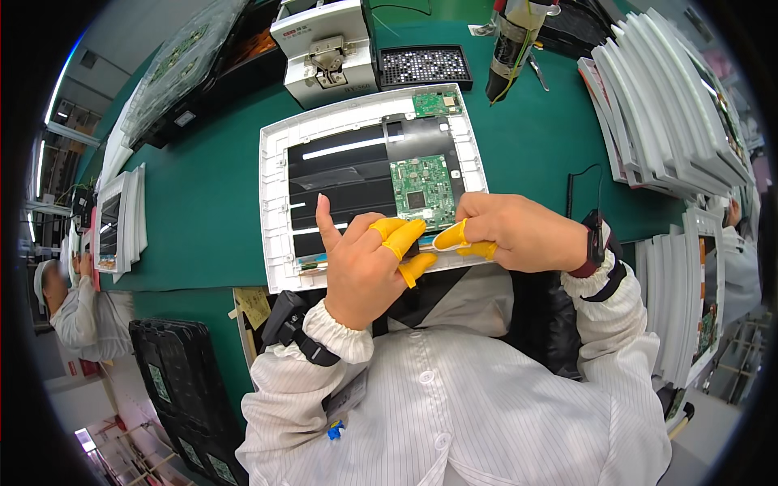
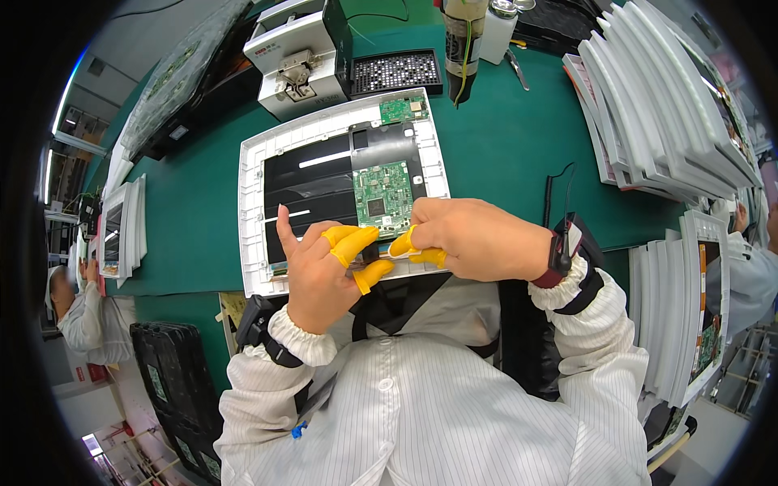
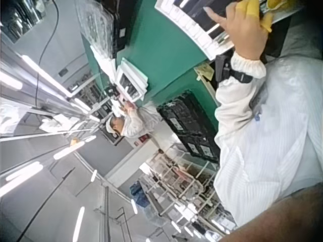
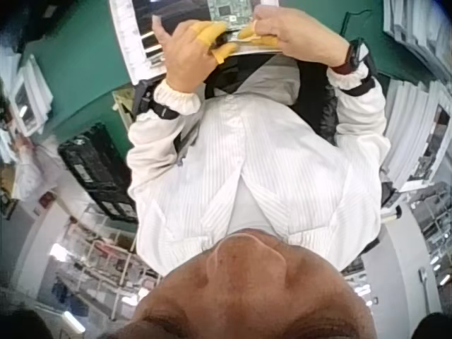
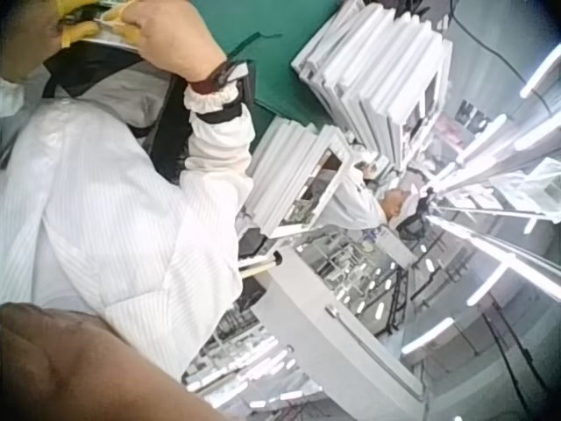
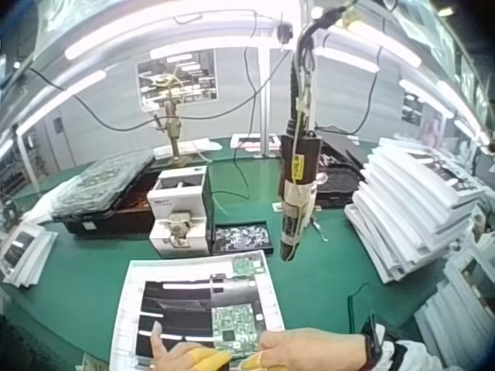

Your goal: Assembling a tablet display component using an electric screwdriver and applying adhesive tape.

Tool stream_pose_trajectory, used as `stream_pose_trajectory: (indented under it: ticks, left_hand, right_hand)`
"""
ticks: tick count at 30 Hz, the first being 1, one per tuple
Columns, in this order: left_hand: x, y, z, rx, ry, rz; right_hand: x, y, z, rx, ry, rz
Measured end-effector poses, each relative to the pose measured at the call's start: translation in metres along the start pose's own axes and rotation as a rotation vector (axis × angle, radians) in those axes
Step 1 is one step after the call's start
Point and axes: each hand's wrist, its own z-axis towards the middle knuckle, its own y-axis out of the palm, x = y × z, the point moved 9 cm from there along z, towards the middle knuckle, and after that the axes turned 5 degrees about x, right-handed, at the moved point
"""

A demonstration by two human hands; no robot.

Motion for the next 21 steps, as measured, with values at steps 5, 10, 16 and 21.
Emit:
stream_pose_trajectory:
  ticks: [5,10,16,21]
  left_hand:
    - [0.0,0.003,0.0,-0.003,0.002,0.015]
    - [-0.001,0.003,-0.001,-0.007,-0.019,0.013]
    - [-0.002,0.006,0.0,-0.019,-0.036,0.016]
    - [-0.002,0.005,0.0,-0.031,-0.041,0.001]
  right_hand:
    - [-0.007,0.007,0.004,-0.015,-0.031,-0.037]
    - [-0.012,0.008,0.01,0.011,-0.057,-0.067]
    - [-0.007,0.006,0.005,-0.012,-0.044,-0.081]
    - [-0.013,0.003,0.011,-0.004,-0.046,-0.065]
